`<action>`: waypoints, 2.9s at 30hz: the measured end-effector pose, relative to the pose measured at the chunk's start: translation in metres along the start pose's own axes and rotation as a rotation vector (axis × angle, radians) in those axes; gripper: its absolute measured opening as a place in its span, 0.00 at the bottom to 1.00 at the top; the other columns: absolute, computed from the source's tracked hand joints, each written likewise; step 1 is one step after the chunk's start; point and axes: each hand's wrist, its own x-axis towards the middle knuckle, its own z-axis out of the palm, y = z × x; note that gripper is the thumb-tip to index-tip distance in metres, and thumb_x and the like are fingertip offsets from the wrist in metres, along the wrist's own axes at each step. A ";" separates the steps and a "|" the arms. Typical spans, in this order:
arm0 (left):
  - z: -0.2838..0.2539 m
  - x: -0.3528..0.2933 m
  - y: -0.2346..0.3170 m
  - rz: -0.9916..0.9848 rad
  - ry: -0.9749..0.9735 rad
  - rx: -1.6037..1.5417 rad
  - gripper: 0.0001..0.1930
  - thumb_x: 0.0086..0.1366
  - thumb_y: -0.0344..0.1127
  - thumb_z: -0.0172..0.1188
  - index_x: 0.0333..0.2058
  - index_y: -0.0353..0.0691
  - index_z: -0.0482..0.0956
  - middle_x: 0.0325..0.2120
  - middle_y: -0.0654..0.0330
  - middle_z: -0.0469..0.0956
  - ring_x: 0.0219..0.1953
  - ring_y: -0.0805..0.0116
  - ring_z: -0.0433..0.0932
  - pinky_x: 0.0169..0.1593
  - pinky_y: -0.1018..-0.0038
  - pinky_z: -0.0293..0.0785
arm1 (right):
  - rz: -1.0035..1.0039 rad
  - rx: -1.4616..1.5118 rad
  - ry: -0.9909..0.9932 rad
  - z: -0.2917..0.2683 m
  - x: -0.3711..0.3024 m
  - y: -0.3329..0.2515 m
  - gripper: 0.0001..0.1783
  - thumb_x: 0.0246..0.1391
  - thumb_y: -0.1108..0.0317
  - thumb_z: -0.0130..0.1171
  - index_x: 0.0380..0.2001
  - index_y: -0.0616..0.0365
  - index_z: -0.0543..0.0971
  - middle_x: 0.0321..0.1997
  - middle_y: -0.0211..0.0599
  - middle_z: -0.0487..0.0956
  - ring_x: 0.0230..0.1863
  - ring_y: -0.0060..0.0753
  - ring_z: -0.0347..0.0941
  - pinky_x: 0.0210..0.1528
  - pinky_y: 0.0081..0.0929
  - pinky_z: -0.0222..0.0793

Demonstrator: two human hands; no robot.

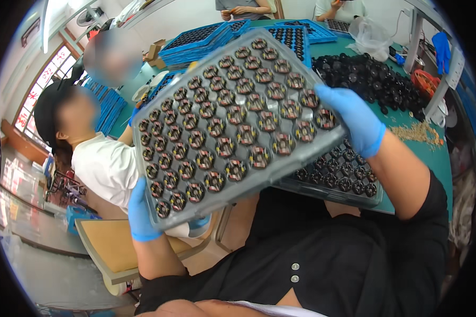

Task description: Inspecting and arranging small electronic components into trays using tweezers.

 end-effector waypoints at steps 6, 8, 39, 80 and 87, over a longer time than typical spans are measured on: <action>0.041 0.101 0.030 0.109 -0.194 0.123 0.26 0.68 0.42 0.51 0.61 0.35 0.64 0.57 0.51 0.71 0.55 0.55 0.74 0.58 0.58 0.71 | -0.132 0.039 0.144 -0.026 0.055 -0.031 0.31 0.58 0.50 0.59 0.57 0.60 0.71 0.50 0.40 0.79 0.44 0.33 0.80 0.47 0.32 0.76; 0.057 0.157 0.037 0.141 -0.083 0.193 0.23 0.68 0.41 0.52 0.58 0.36 0.68 0.53 0.52 0.74 0.51 0.56 0.76 0.55 0.59 0.73 | -0.125 0.015 0.277 -0.039 0.072 -0.036 0.34 0.57 0.46 0.59 0.60 0.55 0.70 0.54 0.38 0.77 0.47 0.35 0.78 0.54 0.33 0.73; 0.000 0.469 -0.012 0.040 0.192 0.501 0.20 0.71 0.49 0.43 0.51 0.42 0.72 0.49 0.54 0.76 0.53 0.60 0.72 0.58 0.61 0.64 | -0.353 0.071 0.352 -0.125 0.179 -0.001 0.21 0.61 0.55 0.54 0.51 0.57 0.76 0.52 0.39 0.78 0.51 0.36 0.73 0.51 0.30 0.68; 0.247 0.039 -0.292 0.429 -1.170 1.428 0.10 0.45 0.19 0.68 0.29 0.36 0.83 0.27 0.58 0.78 0.31 0.66 0.76 0.36 0.75 0.71 | -0.321 -0.127 0.458 -0.198 -0.164 0.143 0.13 0.65 0.64 0.52 0.47 0.55 0.78 0.25 0.16 0.65 0.24 0.08 0.54 0.26 0.10 0.55; 0.248 0.038 -0.295 0.482 -1.214 1.400 0.10 0.46 0.19 0.67 0.30 0.37 0.83 0.27 0.58 0.78 0.31 0.65 0.76 0.36 0.73 0.71 | -0.149 -0.189 0.496 -0.199 -0.168 0.140 0.13 0.64 0.64 0.53 0.48 0.55 0.78 0.26 0.16 0.66 0.24 0.08 0.55 0.26 0.11 0.55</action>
